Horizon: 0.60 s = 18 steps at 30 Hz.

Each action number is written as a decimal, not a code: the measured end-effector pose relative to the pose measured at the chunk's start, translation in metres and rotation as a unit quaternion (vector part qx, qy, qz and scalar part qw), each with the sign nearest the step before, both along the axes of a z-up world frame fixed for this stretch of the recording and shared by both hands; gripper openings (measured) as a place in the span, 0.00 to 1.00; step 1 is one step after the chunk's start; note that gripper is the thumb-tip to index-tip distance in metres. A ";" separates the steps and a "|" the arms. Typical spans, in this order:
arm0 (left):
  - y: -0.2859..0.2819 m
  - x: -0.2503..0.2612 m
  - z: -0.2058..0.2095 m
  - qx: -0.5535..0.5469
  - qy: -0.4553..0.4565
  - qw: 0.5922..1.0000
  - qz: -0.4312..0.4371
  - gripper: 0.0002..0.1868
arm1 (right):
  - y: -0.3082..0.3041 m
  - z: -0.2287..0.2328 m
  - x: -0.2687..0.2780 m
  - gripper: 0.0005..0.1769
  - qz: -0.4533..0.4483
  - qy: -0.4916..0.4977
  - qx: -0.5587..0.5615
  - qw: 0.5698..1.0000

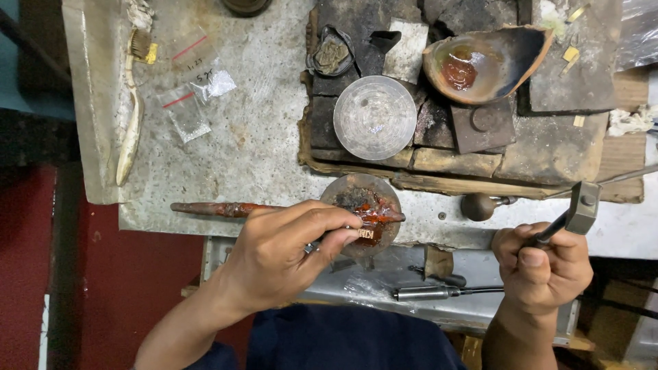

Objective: Shaping and refining a small metal jewelry component using hand tools on a workbench.

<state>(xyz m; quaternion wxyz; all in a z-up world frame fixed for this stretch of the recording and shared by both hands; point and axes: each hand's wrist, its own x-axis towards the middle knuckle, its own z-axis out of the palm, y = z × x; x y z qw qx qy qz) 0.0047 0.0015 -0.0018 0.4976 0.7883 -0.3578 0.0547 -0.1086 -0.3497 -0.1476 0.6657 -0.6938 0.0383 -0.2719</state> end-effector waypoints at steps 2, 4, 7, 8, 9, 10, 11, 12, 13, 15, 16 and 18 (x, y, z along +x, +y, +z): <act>0.000 0.000 -0.001 -0.001 -0.001 1.000 0.001 0.06 | 0.002 0.003 0.002 0.16 0.002 0.002 -0.006 1.000; 0.000 0.000 -0.002 -0.001 -0.002 1.000 0.003 0.06 | 0.003 0.005 0.003 0.16 0.004 0.004 -0.012 1.000; 0.001 -0.001 -0.002 -0.008 -0.006 1.000 0.002 0.06 | 0.003 0.005 0.003 0.16 0.009 0.002 -0.011 1.000; 0.002 -0.001 -0.002 -0.006 0.002 1.000 0.004 0.06 | 0.002 0.004 0.002 0.16 0.005 0.004 -0.004 1.000; 0.002 -0.001 -0.002 -0.004 0.011 1.000 0.006 0.06 | 0.001 0.002 0.000 0.16 0.001 0.006 0.002 1.000; 0.002 -0.001 -0.002 -0.004 0.011 1.000 0.007 0.06 | 0.002 0.004 0.002 0.16 0.001 0.006 0.002 1.000; 0.002 -0.001 -0.002 -0.006 0.008 1.000 0.003 0.05 | 0.004 0.005 0.003 0.16 0.008 0.001 -0.003 1.000; 0.002 -0.001 -0.002 -0.008 0.004 1.000 -0.002 0.05 | 0.005 0.007 0.005 0.17 0.015 -0.005 -0.008 1.000; 0.003 -0.001 -0.003 -0.008 0.003 1.000 -0.001 0.05 | 0.005 0.009 0.006 0.17 0.015 -0.005 -0.008 1.000; 0.003 -0.001 -0.005 -0.007 0.000 1.000 -0.006 0.06 | 0.006 0.013 0.009 0.15 0.041 -0.014 -0.019 0.999; 0.002 -0.001 -0.004 -0.007 0.000 1.000 -0.005 0.06 | 0.006 0.012 0.008 0.15 0.041 -0.014 -0.019 0.999; 0.001 0.000 -0.001 -0.013 0.004 1.000 -0.007 0.06 | 0.006 0.012 0.007 0.15 0.036 -0.010 -0.009 0.999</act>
